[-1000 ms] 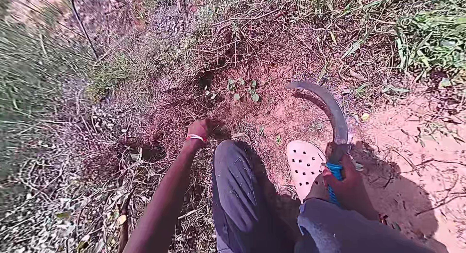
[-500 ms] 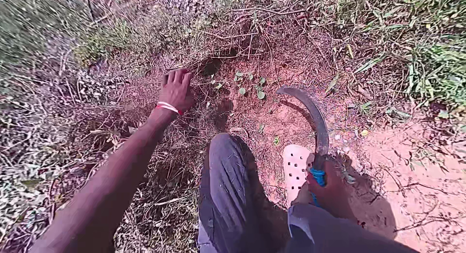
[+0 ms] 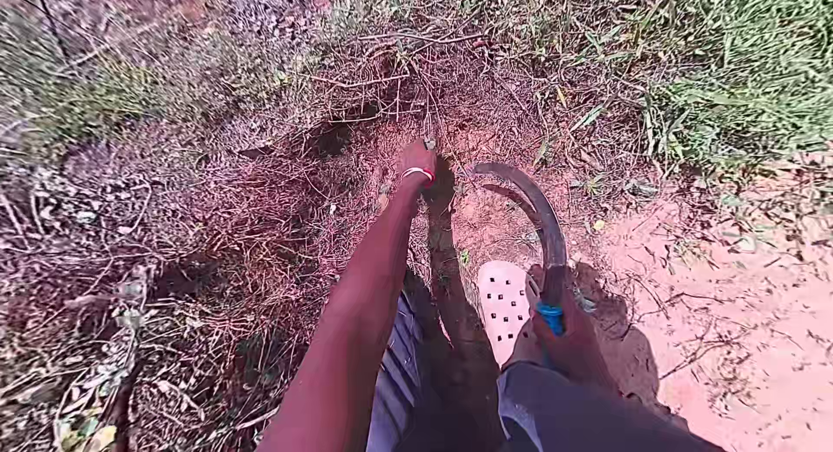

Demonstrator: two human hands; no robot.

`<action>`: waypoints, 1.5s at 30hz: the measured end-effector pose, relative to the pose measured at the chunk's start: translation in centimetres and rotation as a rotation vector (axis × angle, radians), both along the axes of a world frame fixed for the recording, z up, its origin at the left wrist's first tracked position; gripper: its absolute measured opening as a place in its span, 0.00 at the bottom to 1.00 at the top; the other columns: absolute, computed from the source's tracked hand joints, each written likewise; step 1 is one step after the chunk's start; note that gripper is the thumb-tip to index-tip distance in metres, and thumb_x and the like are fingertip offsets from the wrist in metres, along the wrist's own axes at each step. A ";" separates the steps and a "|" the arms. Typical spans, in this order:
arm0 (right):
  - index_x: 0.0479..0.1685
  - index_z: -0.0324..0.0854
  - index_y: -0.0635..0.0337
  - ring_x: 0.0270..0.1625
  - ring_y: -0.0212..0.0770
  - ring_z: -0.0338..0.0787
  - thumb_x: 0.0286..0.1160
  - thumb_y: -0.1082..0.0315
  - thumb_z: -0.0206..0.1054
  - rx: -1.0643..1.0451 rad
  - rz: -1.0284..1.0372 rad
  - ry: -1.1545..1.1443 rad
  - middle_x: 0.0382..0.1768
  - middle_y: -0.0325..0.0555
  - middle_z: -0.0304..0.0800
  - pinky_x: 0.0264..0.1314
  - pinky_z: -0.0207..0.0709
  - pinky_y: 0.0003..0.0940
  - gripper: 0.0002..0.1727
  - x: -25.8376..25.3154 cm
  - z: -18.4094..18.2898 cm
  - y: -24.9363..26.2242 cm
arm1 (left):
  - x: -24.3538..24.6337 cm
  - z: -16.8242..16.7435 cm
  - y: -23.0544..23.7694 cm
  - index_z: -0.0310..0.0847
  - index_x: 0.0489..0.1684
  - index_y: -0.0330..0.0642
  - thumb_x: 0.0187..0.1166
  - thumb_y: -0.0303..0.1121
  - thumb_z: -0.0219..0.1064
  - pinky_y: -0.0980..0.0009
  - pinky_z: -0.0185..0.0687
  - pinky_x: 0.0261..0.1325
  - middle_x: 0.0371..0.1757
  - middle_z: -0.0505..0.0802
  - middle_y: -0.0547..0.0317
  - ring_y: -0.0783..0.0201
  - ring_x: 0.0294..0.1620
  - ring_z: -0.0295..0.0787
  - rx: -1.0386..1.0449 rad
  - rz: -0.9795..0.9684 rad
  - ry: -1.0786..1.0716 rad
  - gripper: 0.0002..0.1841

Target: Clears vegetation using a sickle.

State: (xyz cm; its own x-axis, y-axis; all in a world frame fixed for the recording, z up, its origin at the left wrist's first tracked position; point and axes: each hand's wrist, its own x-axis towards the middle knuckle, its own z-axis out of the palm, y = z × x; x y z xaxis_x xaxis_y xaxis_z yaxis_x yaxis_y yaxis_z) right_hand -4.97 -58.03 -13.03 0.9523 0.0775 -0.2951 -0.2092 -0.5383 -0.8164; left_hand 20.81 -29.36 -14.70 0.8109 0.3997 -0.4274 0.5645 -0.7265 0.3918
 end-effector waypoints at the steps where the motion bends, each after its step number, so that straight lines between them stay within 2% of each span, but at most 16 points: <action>1: 0.66 0.74 0.78 0.22 0.38 0.85 0.71 0.63 0.64 0.003 -0.022 -0.005 0.25 0.51 0.85 0.27 0.81 0.36 0.29 0.2 -0.1 0.2 | -0.8 0.7 -0.7 0.76 0.75 0.32 0.95 0.39 0.45 0.33 0.72 0.75 0.70 0.86 0.29 0.33 0.76 0.81 -0.032 0.027 -0.066 0.23; 6: 0.63 0.74 0.73 0.21 0.29 0.84 0.71 0.61 0.64 0.118 -0.055 -0.073 0.26 0.41 0.83 0.26 0.82 0.29 0.26 2.8 -0.7 1.3 | -3.0 1.1 -0.9 0.78 0.70 0.26 0.97 0.38 0.40 0.37 0.70 0.79 0.67 0.87 0.26 0.34 0.75 0.81 -0.126 0.119 -0.263 0.26; 10: 0.58 0.77 0.77 0.30 0.26 0.88 0.73 0.61 0.67 0.091 -0.064 -0.666 0.32 0.48 0.90 0.34 0.83 0.25 0.25 9.2 4.0 2.1 | -2.9 0.5 -1.7 0.81 0.66 0.27 0.97 0.39 0.42 0.36 0.72 0.76 0.63 0.89 0.27 0.33 0.71 0.84 -0.138 0.112 -0.298 0.25; 14: 0.63 0.69 0.59 0.32 0.26 0.87 0.79 0.70 0.65 0.595 -0.015 -1.095 0.35 0.30 0.85 0.33 0.88 0.25 0.17 17.5 12.0 6.0 | -3.1 0.0 -2.5 0.80 0.70 0.29 0.97 0.41 0.41 0.35 0.71 0.77 0.67 0.87 0.28 0.34 0.74 0.82 -0.151 0.121 -0.257 0.27; 16: 0.53 0.67 0.57 0.29 0.26 0.87 0.75 0.76 0.62 0.770 -0.085 -1.151 0.33 0.30 0.83 0.30 0.88 0.25 0.13 22.2 11.5 9.2 | -3.0 0.1 -2.7 0.80 0.67 0.26 0.97 0.40 0.40 0.35 0.71 0.76 0.65 0.88 0.27 0.34 0.73 0.83 -0.164 0.109 -0.260 0.27; 18: 0.42 0.72 0.64 0.25 0.30 0.84 0.69 0.77 0.64 0.651 -0.145 -0.996 0.27 0.36 0.81 0.30 0.86 0.29 0.07 25.7 5.4 11.3 | -2.8 0.6 -2.2 0.82 0.65 0.26 0.97 0.39 0.41 0.36 0.72 0.76 0.63 0.89 0.27 0.34 0.71 0.84 -0.164 0.106 -0.282 0.26; 20: 0.61 0.76 0.70 0.34 0.48 0.89 0.76 0.68 0.66 0.092 0.050 -0.378 0.35 0.57 0.86 0.41 0.83 0.47 0.19 25.0 -0.8 9.7 | -2.9 1.6 -0.7 0.82 0.64 0.26 0.97 0.40 0.42 0.37 0.71 0.76 0.63 0.89 0.27 0.34 0.71 0.84 -0.143 0.083 -0.272 0.26; 23: 0.81 0.64 0.63 0.46 0.63 0.90 0.84 0.62 0.63 -0.198 0.191 0.174 0.50 0.68 0.86 0.50 0.81 0.64 0.29 22.0 -5.7 6.6 | -4.3 2.9 -0.2 0.83 0.63 0.28 0.96 0.40 0.47 0.32 0.76 0.68 0.56 0.91 0.27 0.31 0.63 0.88 -0.098 -0.219 -0.226 0.24; 25: 0.81 0.67 0.64 0.60 0.65 0.88 0.83 0.64 0.65 -0.267 0.217 0.214 0.59 0.69 0.86 0.64 0.77 0.63 0.29 18.9 -3.8 5.5 | -7.0 3.1 -1.3 0.84 0.51 0.30 0.93 0.38 0.54 0.33 0.83 0.49 0.39 0.92 0.32 0.33 0.45 0.92 -0.092 -0.455 -0.292 0.18; 27: 0.85 0.64 0.67 0.66 0.66 0.86 0.83 0.64 0.62 -0.281 0.211 0.290 0.63 0.71 0.85 0.70 0.73 0.63 0.32 11.8 -3.0 2.6 | -12.8 1.5 -3.7 0.86 0.47 0.28 0.89 0.33 0.56 0.35 0.83 0.47 0.33 0.91 0.34 0.35 0.40 0.92 -0.181 -0.530 -0.229 0.16; 32: 0.73 0.71 0.77 0.46 0.61 0.88 0.75 0.66 0.66 -0.120 -0.166 0.066 0.46 0.69 0.87 0.51 0.78 0.63 0.30 6.2 -1.5 -1.9 | -17.2 3.2 -4.2 0.81 0.63 0.28 0.84 0.30 0.58 0.33 0.79 0.60 0.55 0.92 0.30 0.31 0.57 0.91 -0.072 -0.639 0.032 0.17; 36: 0.74 0.69 0.69 0.28 0.32 0.83 0.75 0.68 0.62 0.053 -0.427 -0.032 0.37 0.47 0.82 0.32 0.81 0.34 0.27 7.6 0.8 -2.5 | -15.7 8.4 0.9 0.85 0.61 0.32 0.88 0.30 0.58 0.28 0.81 0.46 0.48 0.94 0.32 0.28 0.46 0.92 0.217 -0.433 -0.220 0.15; 38: 0.74 0.68 0.70 0.30 0.30 0.82 0.76 0.71 0.63 0.111 -0.503 -0.035 0.39 0.47 0.81 0.34 0.80 0.31 0.27 7.7 1.8 -2.0 | -15.0 11.3 6.1 0.82 0.62 0.30 0.88 0.32 0.59 0.23 0.76 0.46 0.46 0.91 0.23 0.20 0.49 0.89 0.466 -0.110 -0.290 0.15; 41: 0.66 0.72 0.73 0.22 0.27 0.80 0.70 0.70 0.64 0.169 -0.558 -0.011 0.30 0.41 0.79 0.27 0.79 0.28 0.24 5.4 2.0 -1.3 | -15.4 14.4 16.4 0.75 0.69 0.24 0.82 0.37 0.62 0.15 0.65 0.62 0.66 0.80 0.10 0.12 0.70 0.75 0.700 0.368 -0.202 0.25; 43: 0.61 0.72 0.74 0.19 0.24 0.79 0.68 0.68 0.64 0.216 -0.550 0.003 0.24 0.36 0.78 0.23 0.78 0.24 0.23 3.5 2.0 -0.8 | -16.9 15.2 21.3 0.66 0.77 0.18 0.74 0.45 0.71 0.12 0.46 0.75 0.86 0.57 0.11 0.13 0.87 0.49 0.765 0.488 -0.214 0.40; 45: 0.61 0.72 0.77 0.19 0.25 0.78 0.68 0.70 0.64 0.242 -0.518 0.039 0.24 0.37 0.78 0.23 0.77 0.23 0.23 2.2 2.0 -0.2 | -17.5 15.3 20.1 0.57 0.85 0.22 0.69 0.42 0.75 0.12 0.34 0.79 0.91 0.46 0.16 0.16 0.91 0.36 0.755 0.462 -0.334 0.47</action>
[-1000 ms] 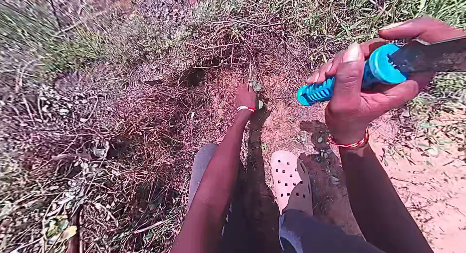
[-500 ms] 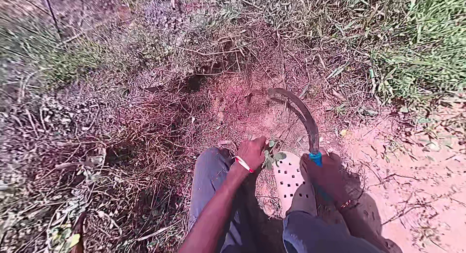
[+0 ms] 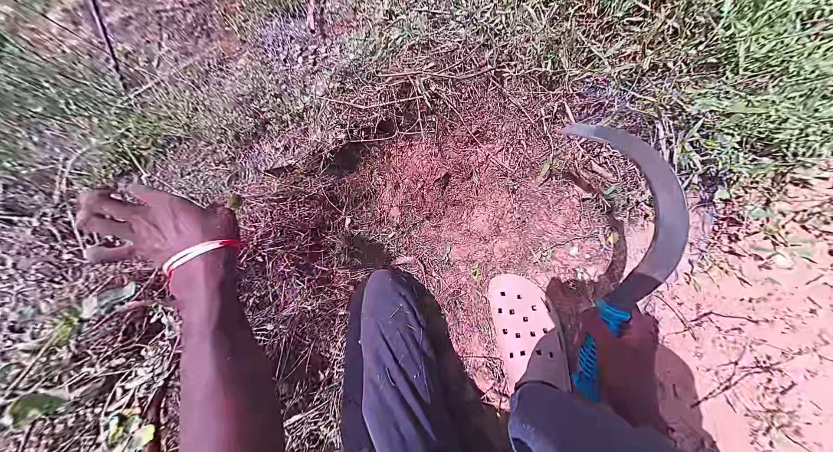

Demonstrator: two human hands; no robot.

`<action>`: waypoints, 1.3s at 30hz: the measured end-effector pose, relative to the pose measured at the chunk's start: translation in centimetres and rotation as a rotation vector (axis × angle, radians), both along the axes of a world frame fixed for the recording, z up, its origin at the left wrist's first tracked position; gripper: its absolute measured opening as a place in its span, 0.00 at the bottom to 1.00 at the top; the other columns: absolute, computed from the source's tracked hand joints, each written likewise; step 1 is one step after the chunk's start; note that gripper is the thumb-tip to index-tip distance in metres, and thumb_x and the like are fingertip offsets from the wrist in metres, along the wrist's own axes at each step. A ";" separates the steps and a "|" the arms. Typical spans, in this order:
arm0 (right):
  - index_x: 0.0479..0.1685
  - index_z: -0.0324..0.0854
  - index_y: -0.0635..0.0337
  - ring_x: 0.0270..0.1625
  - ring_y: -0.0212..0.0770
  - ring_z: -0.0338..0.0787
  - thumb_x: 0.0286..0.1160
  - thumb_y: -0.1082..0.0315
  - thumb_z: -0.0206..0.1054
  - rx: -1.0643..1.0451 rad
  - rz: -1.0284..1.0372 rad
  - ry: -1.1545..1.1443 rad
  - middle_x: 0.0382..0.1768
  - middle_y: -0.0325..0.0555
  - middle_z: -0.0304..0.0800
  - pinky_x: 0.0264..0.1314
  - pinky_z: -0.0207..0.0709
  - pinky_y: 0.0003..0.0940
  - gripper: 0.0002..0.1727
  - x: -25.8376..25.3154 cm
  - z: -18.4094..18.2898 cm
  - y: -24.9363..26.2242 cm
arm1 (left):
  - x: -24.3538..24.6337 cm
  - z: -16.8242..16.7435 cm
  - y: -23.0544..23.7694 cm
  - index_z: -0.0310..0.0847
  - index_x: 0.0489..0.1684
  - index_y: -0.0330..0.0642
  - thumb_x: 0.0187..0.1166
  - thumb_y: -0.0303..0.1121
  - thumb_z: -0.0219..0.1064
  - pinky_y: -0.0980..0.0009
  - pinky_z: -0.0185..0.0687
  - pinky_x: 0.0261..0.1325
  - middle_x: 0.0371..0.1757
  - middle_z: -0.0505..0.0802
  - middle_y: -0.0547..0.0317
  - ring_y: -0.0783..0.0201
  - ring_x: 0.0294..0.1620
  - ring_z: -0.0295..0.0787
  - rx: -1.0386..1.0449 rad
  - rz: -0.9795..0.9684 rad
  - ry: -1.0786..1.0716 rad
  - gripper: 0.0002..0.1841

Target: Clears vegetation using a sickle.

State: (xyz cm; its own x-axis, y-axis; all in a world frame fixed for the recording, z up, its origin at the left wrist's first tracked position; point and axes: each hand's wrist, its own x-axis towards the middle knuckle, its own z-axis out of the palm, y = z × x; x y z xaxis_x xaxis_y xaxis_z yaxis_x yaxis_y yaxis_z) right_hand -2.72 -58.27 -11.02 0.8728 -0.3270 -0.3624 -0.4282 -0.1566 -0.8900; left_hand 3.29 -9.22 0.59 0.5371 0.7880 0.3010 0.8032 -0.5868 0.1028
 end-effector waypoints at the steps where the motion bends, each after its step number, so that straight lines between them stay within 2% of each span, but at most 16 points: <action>1: 0.59 0.73 0.74 0.16 0.24 0.78 0.68 0.69 0.64 0.014 0.014 0.008 0.20 0.35 0.78 0.20 0.77 0.22 0.22 -0.1 -0.2 0.3 | 0.6 -0.5 -2.3 0.58 0.85 0.24 0.70 0.38 0.74 0.14 0.36 0.80 0.90 0.49 0.16 0.15 0.90 0.39 0.003 -0.098 -0.050 0.44; 4: 0.57 0.75 0.70 0.15 0.25 0.79 0.68 0.69 0.64 0.080 0.063 0.020 0.18 0.33 0.78 0.18 0.77 0.23 0.20 0.8 -0.1 1.5 | 5.0 -5.5 -9.9 0.75 0.74 0.29 0.75 0.32 0.73 0.22 0.63 0.74 0.82 0.70 0.22 0.20 0.79 0.67 -0.220 -0.460 -0.035 0.28; 5: 0.56 0.74 0.67 0.14 0.24 0.79 0.68 0.69 0.64 0.106 0.068 0.023 0.17 0.31 0.78 0.17 0.77 0.22 0.18 1.2 0.4 1.9 | 7.1 -7.9 -12.1 0.75 0.77 0.32 0.77 0.34 0.73 0.24 0.64 0.75 0.84 0.69 0.25 0.22 0.80 0.68 -0.380 -0.551 0.045 0.29; 7: 0.55 0.73 0.66 0.14 0.24 0.79 0.67 0.71 0.64 0.156 0.093 0.011 0.17 0.29 0.77 0.18 0.79 0.21 0.16 1.6 1.6 2.3 | 11.5 -12.1 -16.3 0.67 0.88 0.43 0.77 0.40 0.76 0.25 0.60 0.80 0.91 0.62 0.30 0.24 0.87 0.59 -0.623 -0.693 0.279 0.37; 9: 0.53 0.73 0.63 0.14 0.23 0.79 0.65 0.69 0.63 0.171 0.118 -0.012 0.16 0.27 0.78 0.17 0.78 0.20 0.17 1.6 2.8 2.2 | 15.4 -14.3 -20.3 0.58 0.94 0.53 0.75 0.40 0.79 0.24 0.54 0.82 0.95 0.55 0.36 0.27 0.92 0.51 -0.658 -0.824 0.515 0.45; 11: 0.56 0.74 0.64 0.14 0.22 0.80 0.63 0.67 0.65 0.143 0.123 -0.002 0.18 0.27 0.79 0.18 0.78 0.20 0.20 0.9 3.6 1.7 | 17.9 -17.1 -22.5 0.57 0.94 0.60 0.73 0.40 0.80 0.22 0.55 0.81 0.95 0.55 0.39 0.29 0.93 0.50 -0.595 -0.895 0.637 0.46; 14: 0.64 0.73 0.69 0.17 0.19 0.80 0.65 0.68 0.67 0.056 0.114 0.039 0.22 0.29 0.80 0.21 0.78 0.18 0.26 -0.4 3.9 1.0 | 18.4 -19.5 -23.8 0.71 0.86 0.45 0.75 0.34 0.75 0.25 0.66 0.76 0.86 0.73 0.35 0.27 0.85 0.65 -0.497 -0.907 0.628 0.34; 16: 0.62 0.74 0.68 0.16 0.20 0.80 0.66 0.68 0.66 0.049 0.091 0.083 0.20 0.28 0.80 0.20 0.78 0.18 0.24 -1.2 3.0 0.9 | 17.1 -19.6 -24.0 0.77 0.79 0.41 0.78 0.31 0.70 0.30 0.70 0.77 0.81 0.80 0.37 0.29 0.81 0.73 -0.474 -0.885 0.579 0.27; 20: 0.60 0.71 0.69 0.15 0.23 0.80 0.70 0.70 0.64 0.130 0.052 0.151 0.17 0.29 0.78 0.18 0.79 0.21 0.20 -1.5 1.7 1.1 | 12.5 -19.5 -23.0 0.80 0.73 0.36 0.81 0.28 0.68 0.36 0.76 0.75 0.75 0.84 0.37 0.33 0.76 0.80 -0.540 -0.937 0.457 0.21; 24: 0.60 0.72 0.67 0.13 0.24 0.80 0.67 0.71 0.63 0.154 0.064 0.138 0.16 0.30 0.79 0.16 0.78 0.21 0.20 -0.8 1.6 1.1 | 8.8 -18.0 -20.5 0.79 0.76 0.35 0.82 0.23 0.63 0.44 0.69 0.83 0.78 0.83 0.38 0.39 0.81 0.77 -0.575 -0.878 0.466 0.22; 29: 0.63 0.74 0.63 0.14 0.25 0.80 0.63 0.66 0.65 0.124 0.090 0.094 0.19 0.29 0.80 0.17 0.78 0.22 0.24 -0.1 2.0 1.1 | 7.6 -16.1 -15.1 0.82 0.71 0.35 0.80 0.26 0.69 0.33 0.75 0.74 0.74 0.84 0.32 0.32 0.74 0.81 -0.525 -0.515 0.252 0.20; 31: 0.64 0.74 0.63 0.14 0.27 0.81 0.65 0.66 0.65 0.140 0.087 0.094 0.19 0.32 0.81 0.16 0.79 0.23 0.25 -0.1 1.9 1.2 | 8.7 -16.6 -13.3 0.85 0.70 0.41 0.78 0.30 0.70 0.28 0.73 0.71 0.76 0.82 0.33 0.30 0.76 0.77 -0.522 -0.448 0.215 0.21; 33: 0.65 0.73 0.64 0.13 0.27 0.81 0.66 0.67 0.65 0.159 0.095 0.098 0.18 0.32 0.81 0.16 0.79 0.23 0.25 -0.2 1.7 1.6 | 10.3 -17.5 -12.0 0.78 0.80 0.50 0.79 0.41 0.72 0.22 0.62 0.74 0.88 0.70 0.37 0.28 0.87 0.61 -0.603 -0.430 0.249 0.28; 35: 0.66 0.71 0.66 0.14 0.26 0.81 0.65 0.67 0.65 0.166 0.095 0.108 0.17 0.31 0.80 0.17 0.79 0.23 0.26 -0.4 1.6 1.9 | 12.6 -18.0 -12.6 0.65 0.90 0.55 0.77 0.48 0.75 0.22 0.56 0.78 0.94 0.58 0.35 0.26 0.91 0.51 -0.727 -0.467 0.329 0.39; 37: 0.64 0.71 0.68 0.14 0.27 0.81 0.65 0.67 0.66 0.175 0.093 0.117 0.16 0.32 0.79 0.17 0.80 0.24 0.26 -0.7 1.4 2.1 | 14.1 -18.5 -13.9 0.56 0.95 0.60 0.76 0.50 0.76 0.22 0.52 0.81 0.94 0.58 0.35 0.27 0.92 0.50 -0.779 -0.532 0.420 0.44; 39: 0.61 0.73 0.67 0.13 0.27 0.81 0.66 0.66 0.66 0.189 0.089 0.126 0.15 0.31 0.79 0.17 0.80 0.24 0.23 -0.8 1.1 2.3 | 14.5 -19.6 -15.6 0.65 0.91 0.62 0.77 0.50 0.75 0.19 0.53 0.78 0.92 0.65 0.39 0.27 0.90 0.56 -0.687 -0.542 0.474 0.39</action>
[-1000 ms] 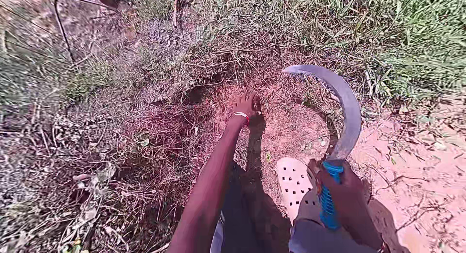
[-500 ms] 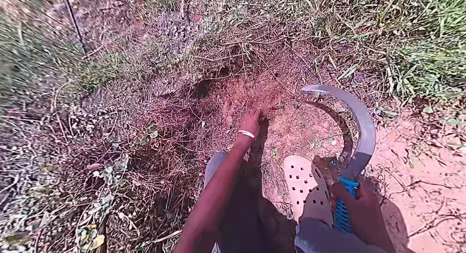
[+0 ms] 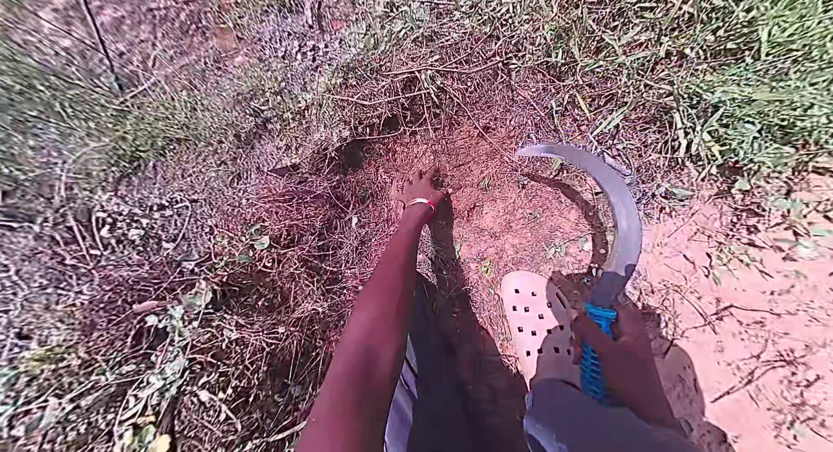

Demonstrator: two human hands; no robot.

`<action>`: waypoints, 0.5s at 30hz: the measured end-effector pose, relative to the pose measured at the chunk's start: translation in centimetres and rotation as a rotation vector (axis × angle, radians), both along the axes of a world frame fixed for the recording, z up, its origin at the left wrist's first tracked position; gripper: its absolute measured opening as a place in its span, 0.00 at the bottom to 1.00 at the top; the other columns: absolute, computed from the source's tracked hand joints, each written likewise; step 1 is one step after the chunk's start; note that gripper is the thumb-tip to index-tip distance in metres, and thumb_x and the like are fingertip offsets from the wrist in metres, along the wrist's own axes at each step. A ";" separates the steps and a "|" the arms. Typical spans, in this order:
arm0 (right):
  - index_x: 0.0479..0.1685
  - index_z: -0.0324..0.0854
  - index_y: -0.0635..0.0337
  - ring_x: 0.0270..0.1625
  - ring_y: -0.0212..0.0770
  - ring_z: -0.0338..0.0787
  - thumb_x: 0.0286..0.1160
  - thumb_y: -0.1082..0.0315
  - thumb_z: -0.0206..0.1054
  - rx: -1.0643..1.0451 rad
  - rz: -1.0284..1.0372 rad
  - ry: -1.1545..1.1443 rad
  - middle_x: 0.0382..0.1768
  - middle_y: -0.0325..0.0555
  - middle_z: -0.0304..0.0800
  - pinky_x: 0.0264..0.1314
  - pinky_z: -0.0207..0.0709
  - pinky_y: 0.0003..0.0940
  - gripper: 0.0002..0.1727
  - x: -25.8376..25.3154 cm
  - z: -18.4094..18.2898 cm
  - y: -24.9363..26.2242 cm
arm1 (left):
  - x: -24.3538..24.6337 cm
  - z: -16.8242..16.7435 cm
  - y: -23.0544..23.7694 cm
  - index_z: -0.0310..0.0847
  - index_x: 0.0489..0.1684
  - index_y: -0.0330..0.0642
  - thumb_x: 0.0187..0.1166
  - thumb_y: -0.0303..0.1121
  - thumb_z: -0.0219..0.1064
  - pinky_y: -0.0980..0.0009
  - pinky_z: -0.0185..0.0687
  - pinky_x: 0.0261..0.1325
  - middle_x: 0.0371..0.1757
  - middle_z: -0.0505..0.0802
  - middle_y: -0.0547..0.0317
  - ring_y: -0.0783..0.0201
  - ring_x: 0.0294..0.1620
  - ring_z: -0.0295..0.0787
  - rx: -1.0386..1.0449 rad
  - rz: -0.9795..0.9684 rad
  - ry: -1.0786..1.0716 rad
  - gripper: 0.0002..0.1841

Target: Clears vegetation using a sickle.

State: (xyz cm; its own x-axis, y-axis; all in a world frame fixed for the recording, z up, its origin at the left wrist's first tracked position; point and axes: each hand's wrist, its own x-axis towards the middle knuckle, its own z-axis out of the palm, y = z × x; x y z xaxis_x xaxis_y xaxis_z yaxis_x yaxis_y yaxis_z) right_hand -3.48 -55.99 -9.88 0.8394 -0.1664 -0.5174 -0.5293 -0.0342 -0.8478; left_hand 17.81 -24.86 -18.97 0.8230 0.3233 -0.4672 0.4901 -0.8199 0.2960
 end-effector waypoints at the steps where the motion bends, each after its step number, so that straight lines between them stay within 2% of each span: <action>1: 0.61 0.73 0.67 0.14 0.28 0.82 0.67 0.66 0.66 0.009 -0.003 0.009 0.16 0.32 0.80 0.17 0.80 0.24 0.23 0.0 0.0 -0.1 | -0.2 -0.6 -0.8 0.70 0.87 0.61 0.79 0.50 0.72 0.20 0.57 0.77 0.89 0.70 0.38 0.26 0.87 0.60 0.060 -0.011 -0.023 0.34; 3: 0.60 0.73 0.66 0.14 0.28 0.81 0.68 0.68 0.65 0.021 -0.014 0.022 0.16 0.32 0.79 0.17 0.80 0.24 0.21 0.1 0.0 -0.1 | -1.3 -1.4 -1.9 0.78 0.81 0.53 0.83 0.44 0.67 0.26 0.64 0.77 0.81 0.79 0.36 0.28 0.82 0.70 0.135 -0.019 -0.076 0.26; 4: 0.59 0.73 0.66 0.14 0.28 0.82 0.69 0.69 0.65 0.034 -0.024 0.020 0.15 0.33 0.80 0.17 0.80 0.24 0.19 0.1 0.0 0.0 | -2.1 -1.5 -2.1 0.78 0.80 0.50 0.83 0.40 0.66 0.28 0.67 0.77 0.78 0.82 0.36 0.29 0.80 0.73 0.141 -0.024 -0.074 0.25; 6: 0.57 0.72 0.65 0.13 0.28 0.82 0.69 0.69 0.64 0.042 -0.026 0.011 0.15 0.32 0.79 0.17 0.81 0.24 0.18 0.2 -0.2 0.0 | -4.0 -0.9 -2.0 0.76 0.81 0.47 0.81 0.32 0.67 0.30 0.70 0.76 0.77 0.83 0.35 0.31 0.78 0.76 0.095 -0.021 -0.036 0.26; 8: 0.57 0.72 0.65 0.13 0.27 0.82 0.68 0.68 0.64 0.045 -0.018 0.003 0.14 0.31 0.79 0.16 0.80 0.23 0.19 0.3 -0.3 0.0 | -5.4 -0.2 -1.0 0.77 0.79 0.43 0.79 0.29 0.67 0.31 0.76 0.72 0.71 0.86 0.32 0.31 0.73 0.83 0.020 -0.028 -0.012 0.26; 12: 0.59 0.71 0.65 0.13 0.27 0.81 0.67 0.68 0.64 0.064 -0.002 0.000 0.14 0.31 0.78 0.16 0.80 0.23 0.20 0.0 -0.5 -0.2 | -8.0 1.7 -0.7 0.82 0.73 0.38 0.81 0.31 0.68 0.36 0.72 0.78 0.69 0.88 0.32 0.34 0.74 0.82 0.018 -0.122 0.061 0.22; 15: 0.63 0.70 0.66 0.13 0.28 0.81 0.67 0.69 0.64 0.064 -0.004 0.011 0.15 0.32 0.78 0.16 0.80 0.24 0.23 -0.3 -0.6 -0.6 | -9.4 2.5 -0.6 0.84 0.69 0.35 0.78 0.27 0.69 0.39 0.71 0.80 0.68 0.87 0.32 0.34 0.74 0.81 0.054 -0.183 -0.083 0.20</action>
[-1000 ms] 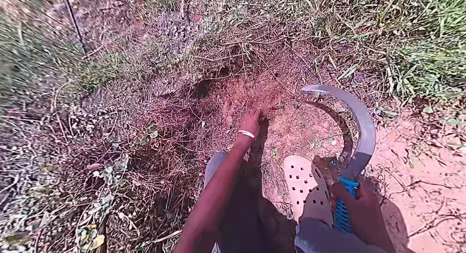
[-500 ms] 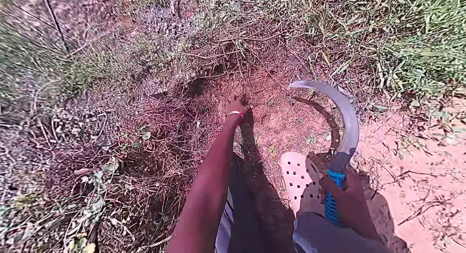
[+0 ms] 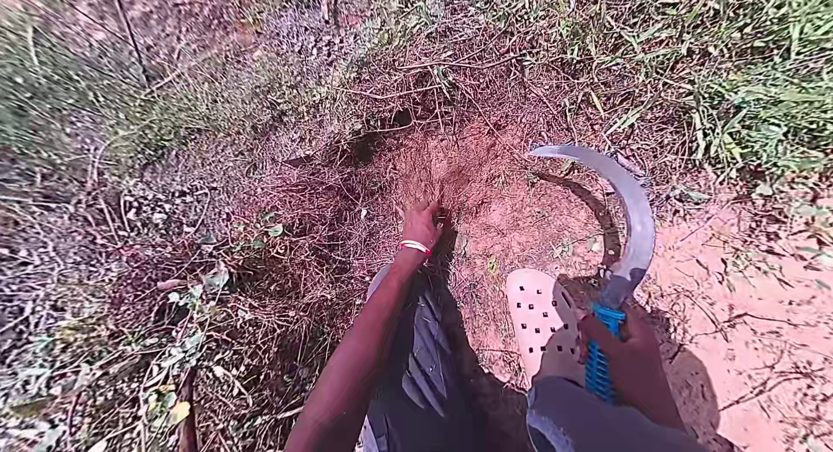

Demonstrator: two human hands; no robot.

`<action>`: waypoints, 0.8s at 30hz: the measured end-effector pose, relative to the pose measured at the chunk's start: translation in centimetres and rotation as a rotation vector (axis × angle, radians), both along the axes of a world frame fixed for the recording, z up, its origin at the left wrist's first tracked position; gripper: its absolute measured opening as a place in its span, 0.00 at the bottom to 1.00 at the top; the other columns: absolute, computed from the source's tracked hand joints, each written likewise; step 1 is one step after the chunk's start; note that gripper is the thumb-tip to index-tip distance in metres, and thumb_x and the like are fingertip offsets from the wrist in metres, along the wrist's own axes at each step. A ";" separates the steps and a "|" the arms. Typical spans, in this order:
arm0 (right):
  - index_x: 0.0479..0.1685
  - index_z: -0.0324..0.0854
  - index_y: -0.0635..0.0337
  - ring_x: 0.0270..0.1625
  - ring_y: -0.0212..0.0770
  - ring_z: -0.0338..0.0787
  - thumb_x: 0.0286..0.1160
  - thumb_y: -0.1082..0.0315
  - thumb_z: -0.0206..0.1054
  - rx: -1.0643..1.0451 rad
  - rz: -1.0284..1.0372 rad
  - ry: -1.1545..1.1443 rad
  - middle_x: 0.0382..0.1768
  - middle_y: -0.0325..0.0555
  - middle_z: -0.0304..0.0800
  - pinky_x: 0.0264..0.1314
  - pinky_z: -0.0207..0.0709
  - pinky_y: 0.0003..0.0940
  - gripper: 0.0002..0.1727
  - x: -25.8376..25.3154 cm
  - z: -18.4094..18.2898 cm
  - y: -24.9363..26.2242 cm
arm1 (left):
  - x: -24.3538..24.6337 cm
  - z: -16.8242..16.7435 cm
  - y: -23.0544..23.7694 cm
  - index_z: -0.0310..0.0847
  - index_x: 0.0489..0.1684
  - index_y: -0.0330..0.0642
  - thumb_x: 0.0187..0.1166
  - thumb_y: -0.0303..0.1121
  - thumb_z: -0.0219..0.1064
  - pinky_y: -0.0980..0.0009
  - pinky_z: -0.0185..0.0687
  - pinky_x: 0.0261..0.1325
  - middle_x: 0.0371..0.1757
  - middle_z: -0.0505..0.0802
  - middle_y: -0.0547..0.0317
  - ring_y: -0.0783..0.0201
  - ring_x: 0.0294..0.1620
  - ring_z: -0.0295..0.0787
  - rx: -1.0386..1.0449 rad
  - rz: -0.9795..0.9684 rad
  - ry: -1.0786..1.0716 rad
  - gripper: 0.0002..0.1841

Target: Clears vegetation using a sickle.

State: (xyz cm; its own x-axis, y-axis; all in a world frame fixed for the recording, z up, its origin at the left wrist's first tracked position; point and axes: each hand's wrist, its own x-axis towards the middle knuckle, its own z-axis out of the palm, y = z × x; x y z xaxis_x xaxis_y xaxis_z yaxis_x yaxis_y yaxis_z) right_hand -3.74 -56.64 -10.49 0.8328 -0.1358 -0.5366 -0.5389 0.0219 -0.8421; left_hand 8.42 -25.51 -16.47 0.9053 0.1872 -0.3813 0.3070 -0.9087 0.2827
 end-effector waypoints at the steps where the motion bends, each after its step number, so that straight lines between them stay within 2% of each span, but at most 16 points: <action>1: 0.64 0.70 0.66 0.13 0.28 0.81 0.67 0.69 0.63 -0.005 -0.008 0.001 0.15 0.32 0.78 0.16 0.80 0.24 0.24 0.0 0.0 0.0 | 0.3 0.4 0.3 0.84 0.69 0.34 0.76 0.25 0.70 0.38 0.69 0.80 0.69 0.86 0.31 0.33 0.75 0.80 0.012 0.002 -0.075 0.21; 4: 0.62 0.70 0.65 0.12 0.27 0.80 0.66 0.70 0.63 -0.030 -0.017 0.003 0.15 0.31 0.78 0.15 0.79 0.23 0.22 -0.2 -0.2 -0.4 | 2.4 0.2 2.2 0.79 0.76 0.35 0.73 0.28 0.74 0.30 0.65 0.77 0.77 0.79 0.27 0.28 0.80 0.71 0.100 0.089 -0.233 0.28; 7: 0.64 0.70 0.65 0.13 0.26 0.81 0.67 0.70 0.62 -0.028 -0.012 0.016 0.15 0.31 0.78 0.15 0.79 0.22 0.23 -0.1 -0.2 -0.5 | 5.9 -0.5 4.2 0.60 0.92 0.46 0.82 0.44 0.70 0.24 0.53 0.81 0.90 0.63 0.30 0.28 0.91 0.54 0.053 0.309 -0.044 0.38; 8: 0.64 0.69 0.66 0.13 0.26 0.81 0.67 0.70 0.63 -0.025 -0.011 0.019 0.15 0.32 0.78 0.15 0.79 0.22 0.23 -0.1 -0.1 -0.4 | 6.6 -1.1 5.0 0.57 0.94 0.47 0.81 0.47 0.70 0.23 0.50 0.82 0.91 0.62 0.30 0.29 0.91 0.54 0.010 0.377 0.018 0.40; 10: 0.65 0.69 0.67 0.13 0.27 0.81 0.67 0.69 0.64 -0.028 -0.008 0.024 0.16 0.32 0.78 0.16 0.80 0.23 0.24 -0.2 0.3 -0.4 | 7.5 -2.8 5.9 0.56 0.94 0.46 0.78 0.53 0.71 0.22 0.49 0.83 0.87 0.70 0.29 0.30 0.88 0.62 0.018 0.423 0.123 0.44; 12: 0.65 0.70 0.68 0.14 0.26 0.81 0.68 0.68 0.65 -0.054 -0.001 0.014 0.18 0.32 0.79 0.17 0.79 0.22 0.25 -0.4 0.9 -0.4 | 8.1 -3.1 5.1 0.54 0.94 0.42 0.78 0.51 0.70 0.23 0.49 0.84 0.87 0.70 0.29 0.31 0.89 0.62 0.125 0.379 0.193 0.45; 13: 0.65 0.70 0.69 0.15 0.25 0.81 0.68 0.68 0.65 -0.061 -0.001 0.008 0.18 0.32 0.79 0.18 0.79 0.22 0.25 -0.4 0.9 -0.5 | 8.4 -2.9 4.4 0.58 0.92 0.39 0.78 0.51 0.69 0.25 0.51 0.84 0.86 0.71 0.29 0.32 0.88 0.63 0.171 0.365 0.194 0.43; 15: 0.68 0.69 0.69 0.15 0.26 0.82 0.69 0.68 0.65 -0.061 -0.011 0.007 0.19 0.33 0.80 0.18 0.80 0.22 0.27 -0.2 0.8 -0.4 | 8.5 -2.4 2.8 0.72 0.79 0.31 0.84 0.49 0.64 0.30 0.63 0.81 0.75 0.83 0.28 0.33 0.79 0.77 0.243 0.301 0.166 0.33; 16: 0.69 0.68 0.69 0.15 0.26 0.82 0.69 0.68 0.65 -0.064 -0.009 0.014 0.19 0.33 0.80 0.19 0.80 0.23 0.28 -0.2 0.6 -0.3 | 8.0 -2.3 2.2 0.76 0.74 0.31 0.84 0.47 0.63 0.32 0.71 0.76 0.70 0.87 0.30 0.33 0.74 0.82 0.264 0.262 0.157 0.29; 19: 0.72 0.68 0.70 0.16 0.27 0.81 0.70 0.68 0.66 -0.058 0.024 0.043 0.20 0.36 0.79 0.20 0.80 0.23 0.29 0.0 0.7 -0.4 | 5.7 -2.3 0.6 0.72 0.80 0.34 0.86 0.42 0.62 0.32 0.74 0.74 0.68 0.87 0.29 0.32 0.73 0.83 0.196 0.233 0.193 0.28; 21: 0.67 0.70 0.68 0.15 0.27 0.81 0.70 0.69 0.66 -0.050 0.042 0.040 0.18 0.35 0.79 0.18 0.80 0.23 0.25 0.1 0.5 -0.3 | 4.1 -2.0 0.8 0.77 0.76 0.35 0.85 0.41 0.63 0.33 0.75 0.73 0.67 0.88 0.28 0.31 0.72 0.84 0.160 0.247 0.176 0.25; 24: 0.67 0.70 0.68 0.15 0.27 0.81 0.71 0.68 0.66 -0.048 0.073 0.031 0.17 0.33 0.79 0.19 0.80 0.23 0.25 0.1 0.1 -0.3 | 3.0 -1.4 1.8 0.78 0.75 0.35 0.87 0.40 0.60 0.34 0.76 0.73 0.66 0.89 0.29 0.32 0.72 0.84 0.176 0.230 0.208 0.23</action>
State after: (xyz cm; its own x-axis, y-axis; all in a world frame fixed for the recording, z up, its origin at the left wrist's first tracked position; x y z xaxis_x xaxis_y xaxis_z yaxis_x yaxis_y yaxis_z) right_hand -3.62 -56.91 -10.41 0.8245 -0.1016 -0.5566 -0.5635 -0.0589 -0.8240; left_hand 11.43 -23.72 -17.86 0.7383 0.4563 -0.4968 0.5437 -0.8384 0.0381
